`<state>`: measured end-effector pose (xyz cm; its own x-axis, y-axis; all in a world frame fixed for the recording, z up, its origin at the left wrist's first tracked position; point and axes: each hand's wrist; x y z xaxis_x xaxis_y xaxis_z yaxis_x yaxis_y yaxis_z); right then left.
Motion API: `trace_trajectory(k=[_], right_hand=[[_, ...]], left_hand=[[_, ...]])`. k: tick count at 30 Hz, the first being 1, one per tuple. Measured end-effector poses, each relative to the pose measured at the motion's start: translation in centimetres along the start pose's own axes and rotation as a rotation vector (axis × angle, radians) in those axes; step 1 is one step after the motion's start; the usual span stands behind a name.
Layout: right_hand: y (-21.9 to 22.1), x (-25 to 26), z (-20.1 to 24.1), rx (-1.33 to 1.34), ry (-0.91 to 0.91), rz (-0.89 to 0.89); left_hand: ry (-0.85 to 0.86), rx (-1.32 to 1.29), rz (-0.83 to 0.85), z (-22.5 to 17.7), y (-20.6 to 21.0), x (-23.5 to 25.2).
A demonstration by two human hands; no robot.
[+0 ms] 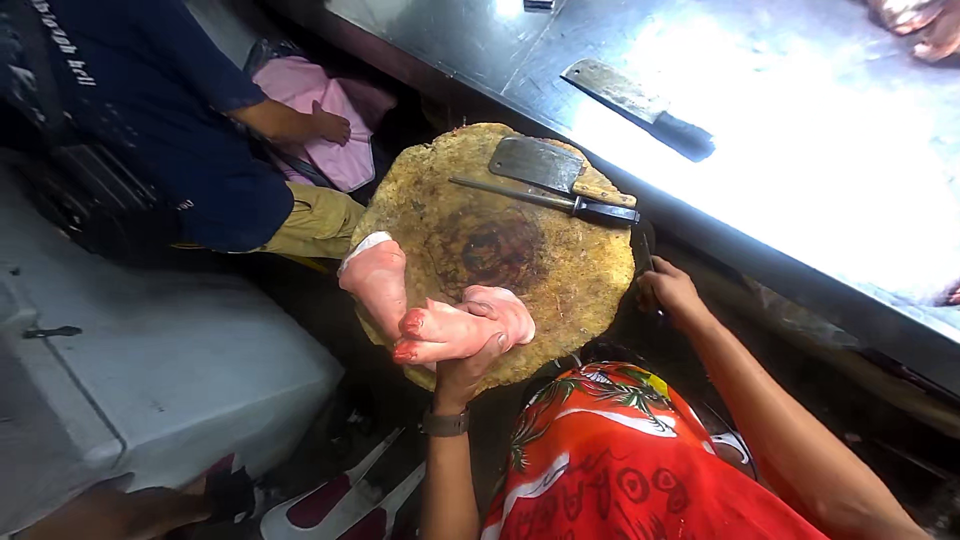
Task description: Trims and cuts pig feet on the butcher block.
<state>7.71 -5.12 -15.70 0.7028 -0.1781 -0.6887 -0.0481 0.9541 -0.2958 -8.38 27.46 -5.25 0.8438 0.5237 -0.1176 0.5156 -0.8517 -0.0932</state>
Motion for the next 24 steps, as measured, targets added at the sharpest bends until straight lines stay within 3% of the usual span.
trace_trajectory(k=[6, 9, 15, 20, 24], right_hand=[[1.8, -0.5, 2.8, -0.205, -0.041, 0.063], [1.7, -4.7, 2.3, -0.223, -0.098, 0.094], [-3.0, -13.8, 0.7, 0.000, -0.153, 0.294], [-3.2, -13.7, -0.8, 0.022, -0.337, 0.267], [-1.0, -12.7, -1.3, -0.045, -0.429, 0.403]], left_hand=[[-0.008, 0.035, -0.032, 0.0, 0.2, -0.3], [-0.009, 0.013, -0.026, 0.2, 0.1, -0.2], [-0.006, 0.013, -0.012, 0.3, -1.0, -0.6], [0.014, -0.084, -0.060, 0.6, -1.6, -0.9], [0.059, -0.151, -0.210, 0.8, -1.7, -1.8]])
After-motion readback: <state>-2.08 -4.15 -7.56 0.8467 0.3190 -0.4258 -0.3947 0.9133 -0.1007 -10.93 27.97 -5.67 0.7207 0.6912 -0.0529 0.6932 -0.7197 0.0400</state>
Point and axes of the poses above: each hand's wrist, its own x-axis towards the middle knuckle, its own y-axis out of the palm, z = x × y, and after that the axes turned 7 degrees about -z, right-handed
